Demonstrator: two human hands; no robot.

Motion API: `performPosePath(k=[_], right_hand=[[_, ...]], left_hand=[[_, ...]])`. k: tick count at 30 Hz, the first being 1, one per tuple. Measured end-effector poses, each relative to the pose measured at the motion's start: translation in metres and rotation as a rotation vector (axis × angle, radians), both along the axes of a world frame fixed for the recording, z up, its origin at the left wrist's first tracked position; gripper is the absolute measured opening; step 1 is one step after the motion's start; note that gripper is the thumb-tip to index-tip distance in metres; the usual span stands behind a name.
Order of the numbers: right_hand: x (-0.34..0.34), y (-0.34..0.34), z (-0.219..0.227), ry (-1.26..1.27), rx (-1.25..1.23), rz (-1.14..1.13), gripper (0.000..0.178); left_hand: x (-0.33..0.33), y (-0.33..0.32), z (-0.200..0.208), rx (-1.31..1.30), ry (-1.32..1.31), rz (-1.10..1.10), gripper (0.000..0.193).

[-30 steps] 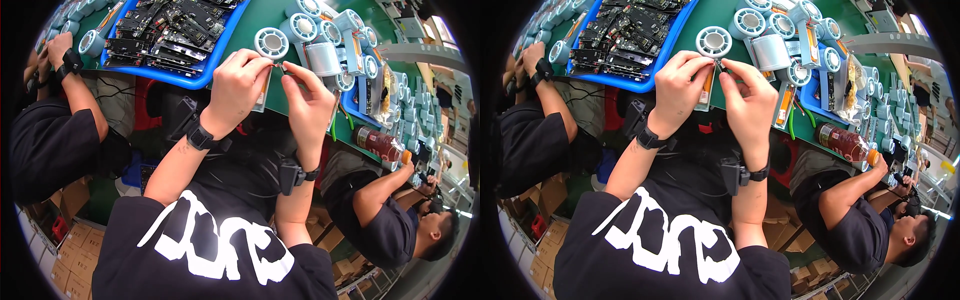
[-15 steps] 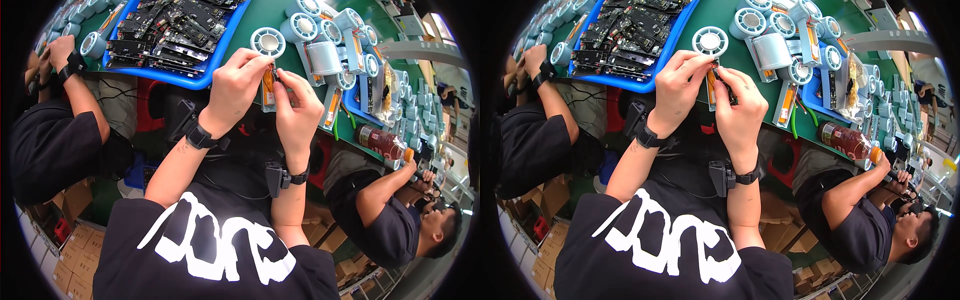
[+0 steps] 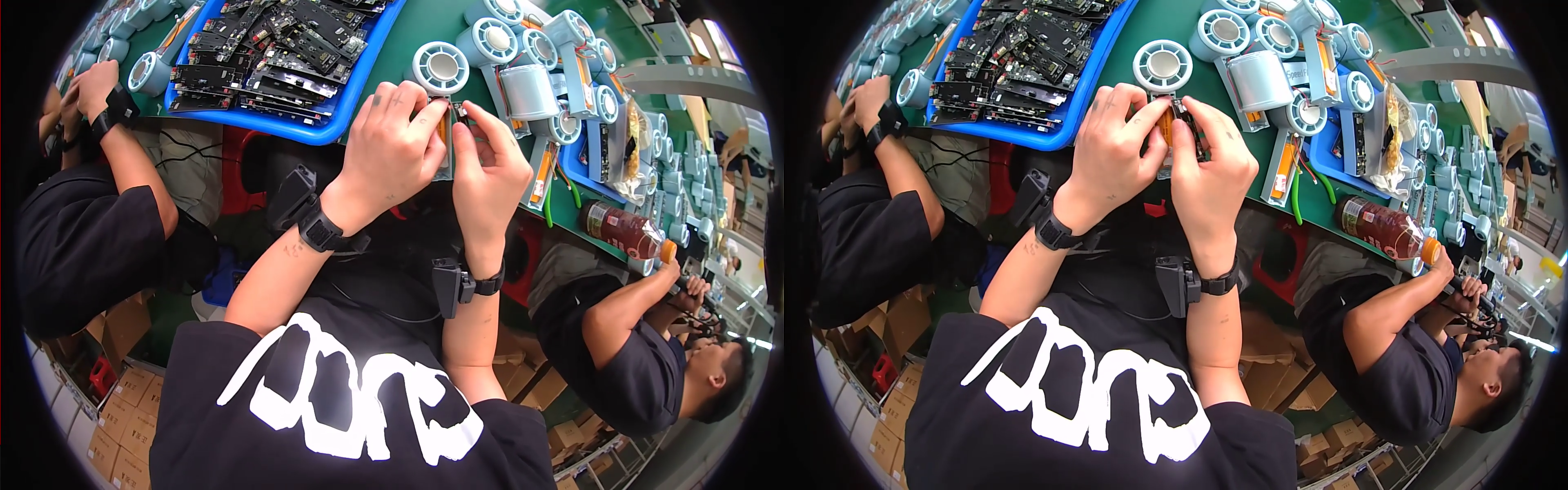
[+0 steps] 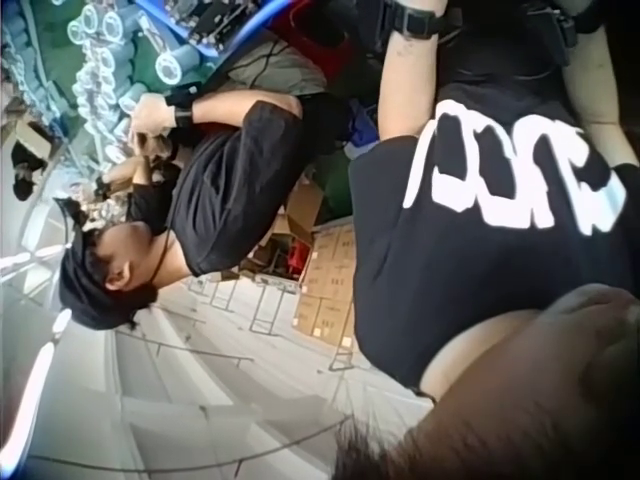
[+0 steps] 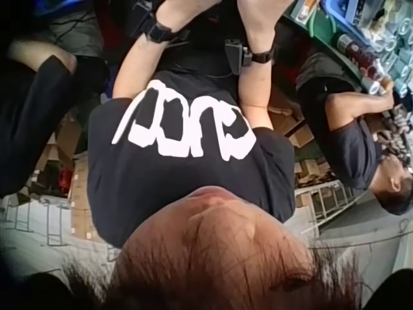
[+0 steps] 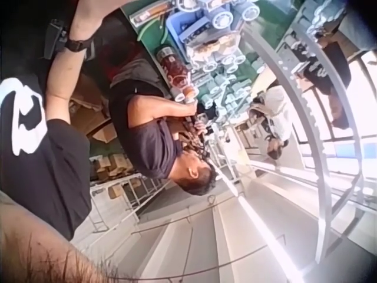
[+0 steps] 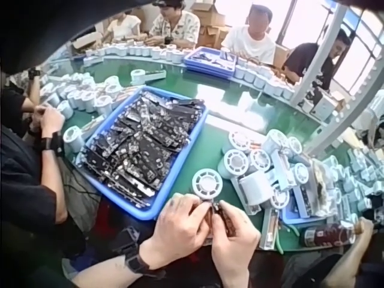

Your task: The person picks up a battery and a circuit board, connects the wires to the board by hand, and presses the components into the housing of a handheld fan. After securing the parts, the person sets the assembled unit aside and reaches for another circuit board.

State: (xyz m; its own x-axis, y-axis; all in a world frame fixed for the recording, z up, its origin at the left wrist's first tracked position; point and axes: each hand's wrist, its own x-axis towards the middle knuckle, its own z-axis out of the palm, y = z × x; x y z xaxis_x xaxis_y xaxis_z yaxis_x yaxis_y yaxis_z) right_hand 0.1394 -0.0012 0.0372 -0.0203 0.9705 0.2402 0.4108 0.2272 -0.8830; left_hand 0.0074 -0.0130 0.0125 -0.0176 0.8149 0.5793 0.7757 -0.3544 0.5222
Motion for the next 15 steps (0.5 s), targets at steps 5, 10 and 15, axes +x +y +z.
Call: performPosePath(k=[5, 10, 15], right_hand=[[-0.013, 0.002, -0.008, -0.096, 0.109, -0.034, 0.022], [-0.019, -0.002, -0.017, -0.178, 0.223, -0.062, 0.023], [-0.027, -0.003, -0.017, -0.310, 0.287, -0.066, 0.024]], left_hand=[[-0.004, 0.001, -0.005, 0.013, 0.038, -0.005, 0.027], [-0.005, -0.010, -0.018, 0.002, -0.173, -0.056, 0.027], [-0.006, -0.020, -0.027, -0.119, -0.598, -0.085, 0.030]])
